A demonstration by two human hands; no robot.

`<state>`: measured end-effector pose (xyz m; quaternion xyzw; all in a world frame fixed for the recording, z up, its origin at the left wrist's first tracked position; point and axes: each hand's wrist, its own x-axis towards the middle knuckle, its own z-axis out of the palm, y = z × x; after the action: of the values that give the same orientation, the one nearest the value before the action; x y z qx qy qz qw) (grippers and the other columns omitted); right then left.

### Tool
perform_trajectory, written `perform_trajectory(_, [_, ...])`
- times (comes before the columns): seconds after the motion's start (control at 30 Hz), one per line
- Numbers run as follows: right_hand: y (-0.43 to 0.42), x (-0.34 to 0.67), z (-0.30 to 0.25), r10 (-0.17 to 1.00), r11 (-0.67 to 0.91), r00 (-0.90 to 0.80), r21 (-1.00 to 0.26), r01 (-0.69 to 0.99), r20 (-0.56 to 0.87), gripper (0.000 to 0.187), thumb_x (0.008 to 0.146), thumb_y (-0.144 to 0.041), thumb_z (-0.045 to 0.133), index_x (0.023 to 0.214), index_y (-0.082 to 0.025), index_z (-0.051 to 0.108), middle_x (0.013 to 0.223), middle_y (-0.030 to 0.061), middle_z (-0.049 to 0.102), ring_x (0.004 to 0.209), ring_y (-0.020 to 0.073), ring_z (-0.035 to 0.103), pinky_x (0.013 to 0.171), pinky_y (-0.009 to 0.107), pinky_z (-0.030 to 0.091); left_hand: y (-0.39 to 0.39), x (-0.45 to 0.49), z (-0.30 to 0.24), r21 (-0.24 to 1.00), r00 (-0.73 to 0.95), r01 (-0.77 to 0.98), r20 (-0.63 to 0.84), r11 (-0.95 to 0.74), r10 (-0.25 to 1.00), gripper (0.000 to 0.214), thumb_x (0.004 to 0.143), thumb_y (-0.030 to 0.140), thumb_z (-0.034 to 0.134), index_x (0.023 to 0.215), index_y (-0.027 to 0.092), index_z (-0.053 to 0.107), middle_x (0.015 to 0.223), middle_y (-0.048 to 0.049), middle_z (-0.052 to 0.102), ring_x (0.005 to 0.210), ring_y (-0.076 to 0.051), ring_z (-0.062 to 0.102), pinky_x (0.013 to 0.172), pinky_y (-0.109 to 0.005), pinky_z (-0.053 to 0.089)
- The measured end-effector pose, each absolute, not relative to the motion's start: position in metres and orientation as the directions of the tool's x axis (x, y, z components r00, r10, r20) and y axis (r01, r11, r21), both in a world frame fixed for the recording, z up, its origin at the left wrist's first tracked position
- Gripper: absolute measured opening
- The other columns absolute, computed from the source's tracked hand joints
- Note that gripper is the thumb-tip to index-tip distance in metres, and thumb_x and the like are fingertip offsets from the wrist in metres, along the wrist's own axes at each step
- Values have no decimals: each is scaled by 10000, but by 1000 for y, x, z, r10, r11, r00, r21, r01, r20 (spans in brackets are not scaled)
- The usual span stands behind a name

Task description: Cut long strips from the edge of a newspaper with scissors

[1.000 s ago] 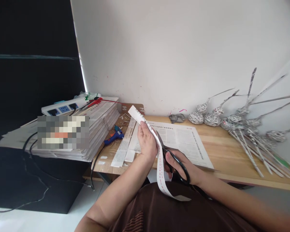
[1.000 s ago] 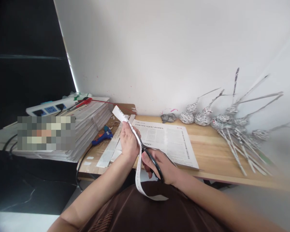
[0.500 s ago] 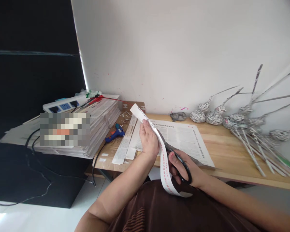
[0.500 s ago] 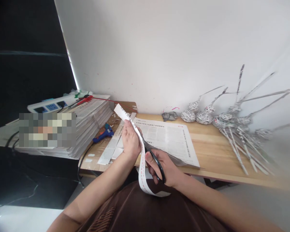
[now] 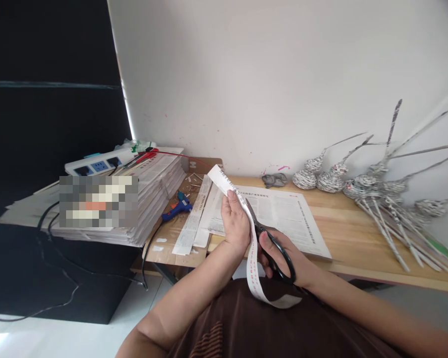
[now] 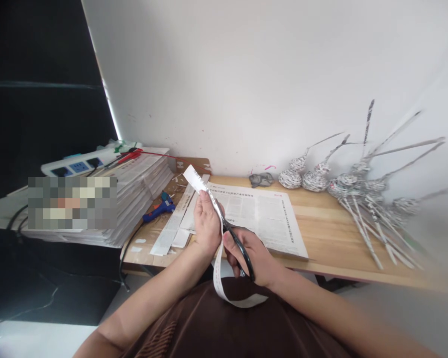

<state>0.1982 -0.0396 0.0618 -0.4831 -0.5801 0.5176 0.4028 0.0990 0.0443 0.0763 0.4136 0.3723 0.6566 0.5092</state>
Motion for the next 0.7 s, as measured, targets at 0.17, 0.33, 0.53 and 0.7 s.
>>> perform_trajectory(0.17, [-42,194,60,982,-59,-171,-993,101,-75,603,810,-798,503,717,-205,446,476,-81,449,325,68,438,329,176,321,48,99,75,918,-157,-334,170,-214,973,332,991,474,405,813,214,511,712,-2,530,705,-156,518,728,-283,438])
perform_trajectory(0.33, [-42,195,59,977,-89,-184,-993,83,-103,599,803,-798,512,742,-203,469,492,-80,473,320,75,457,325,180,337,47,101,71,904,-154,-369,170,-217,973,315,982,476,428,844,214,535,755,-15,575,724,-164,554,737,-285,454])
perform_trajectory(0.53, [-40,196,72,984,-62,-161,-995,84,-75,627,819,-801,483,693,-187,482,531,-48,494,371,70,483,370,187,372,44,105,62,917,-175,-329,174,-224,969,230,980,393,462,1028,206,588,1084,-101,660,1006,-203,619,924,-300,445])
perform_trajectory(0.7, [-40,198,70,982,-23,-184,-993,112,-44,651,833,-812,438,667,-183,470,502,-49,480,336,62,464,345,177,340,44,106,60,919,-162,-323,181,-226,970,218,975,383,474,1011,199,586,1045,-110,667,989,-211,625,903,-305,458])
